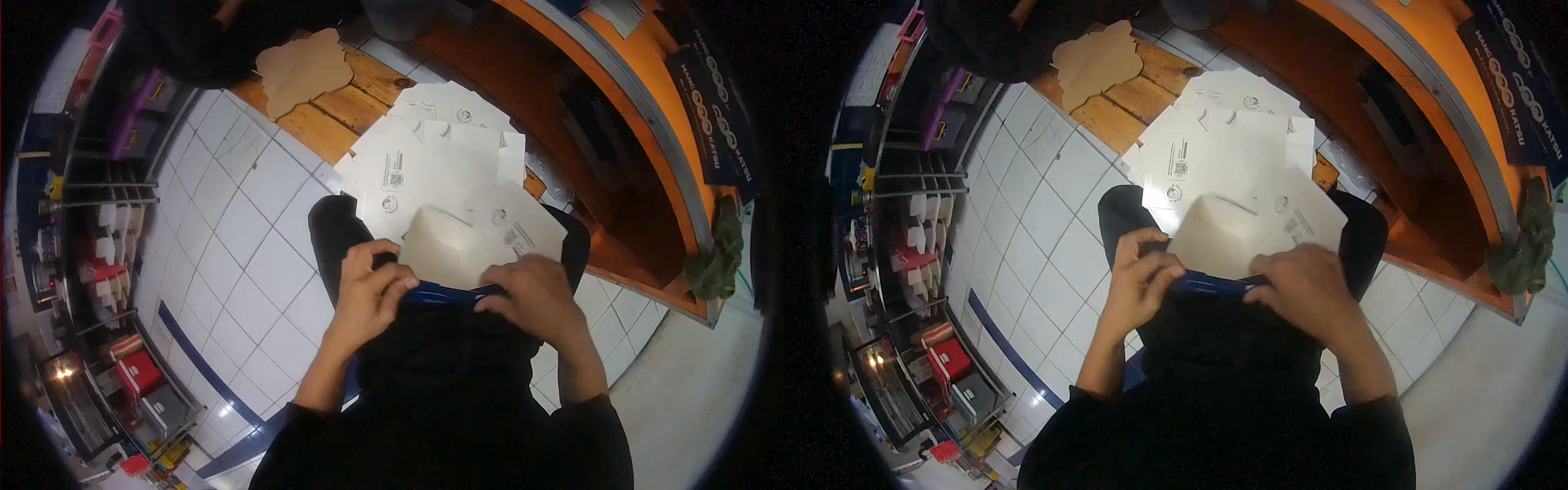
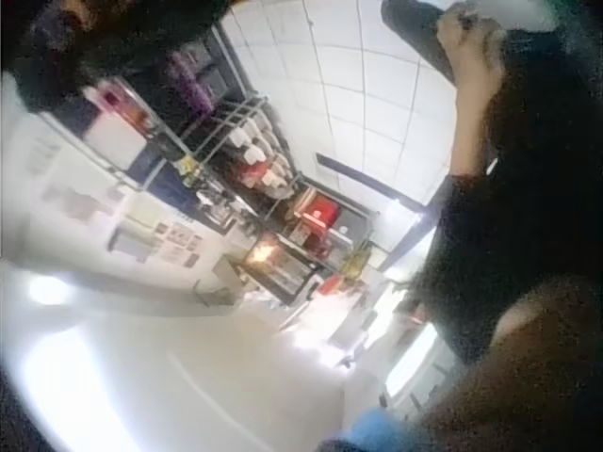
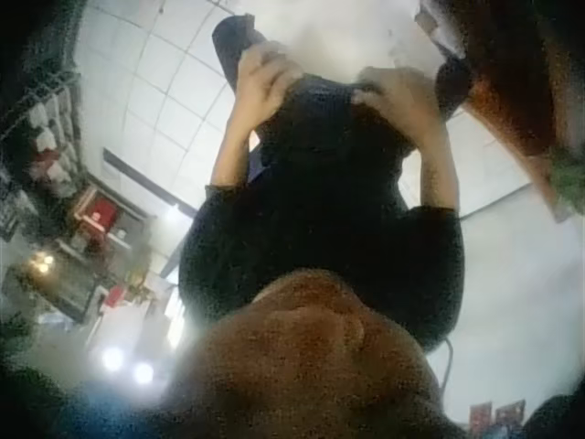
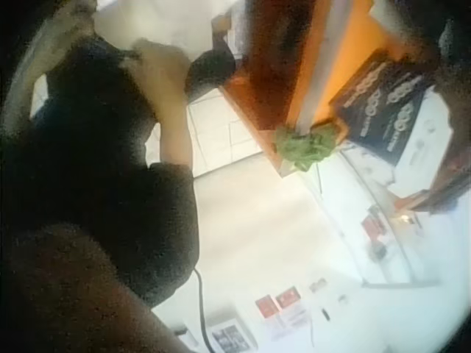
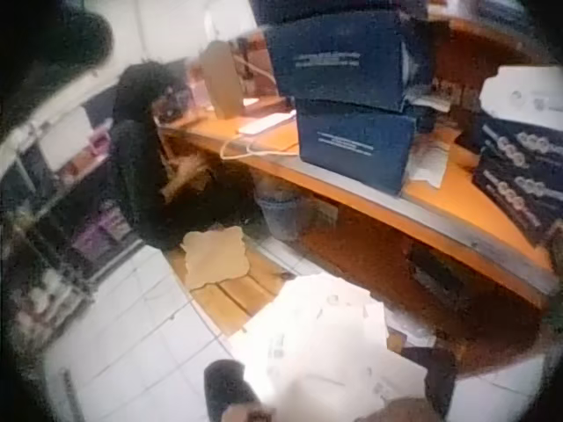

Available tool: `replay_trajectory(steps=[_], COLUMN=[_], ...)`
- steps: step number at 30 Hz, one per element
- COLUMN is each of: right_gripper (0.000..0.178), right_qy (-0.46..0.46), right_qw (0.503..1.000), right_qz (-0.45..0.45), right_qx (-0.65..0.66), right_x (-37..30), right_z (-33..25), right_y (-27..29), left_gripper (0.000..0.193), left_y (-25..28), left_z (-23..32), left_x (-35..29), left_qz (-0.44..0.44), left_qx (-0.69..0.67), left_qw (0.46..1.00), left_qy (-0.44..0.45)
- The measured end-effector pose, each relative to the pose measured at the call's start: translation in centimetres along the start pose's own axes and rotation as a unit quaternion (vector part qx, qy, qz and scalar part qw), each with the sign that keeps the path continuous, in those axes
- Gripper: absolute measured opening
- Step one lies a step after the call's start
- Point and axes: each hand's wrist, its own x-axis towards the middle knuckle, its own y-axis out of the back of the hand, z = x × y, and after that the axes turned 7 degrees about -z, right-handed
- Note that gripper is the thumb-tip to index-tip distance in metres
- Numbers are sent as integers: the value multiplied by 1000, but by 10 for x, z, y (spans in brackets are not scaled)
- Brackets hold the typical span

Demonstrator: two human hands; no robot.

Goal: Assembling cardboard food boxes and inserts for packaging.

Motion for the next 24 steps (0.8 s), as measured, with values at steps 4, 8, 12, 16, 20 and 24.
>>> replay_trajectory(steps=[4,8,12,16,20,24], right_gripper=[15,9,7,10,7,23], right_qy=[-52,-31,-34,21,6,63], right_qw=[994,980,947,934,928,961], right_qz=[99,190,261,237,213,162], right_qx=[-4,-47,-182,-265,-305,-217], right_x=[-7,-2,-1,-3,-14,-15], right_z=[7,-12,-20,-28,-26,-36], right_y=[2,-5,-13,-19,-17,-12], left_gripper=[12,11,12,18,21,23], left_y=[-8,-17,-20,-33,-43,-56], left_z=[-10,6,38,51,48,51], left_x=[1,6,16,22,25,5], left_qz=[111,114,104,78,93,143], left_qx=[0,42,46,45,48,86], left_qw=[983,989,993,994,991,976], left_qy=[149,88,-10,-57,-85,-138])
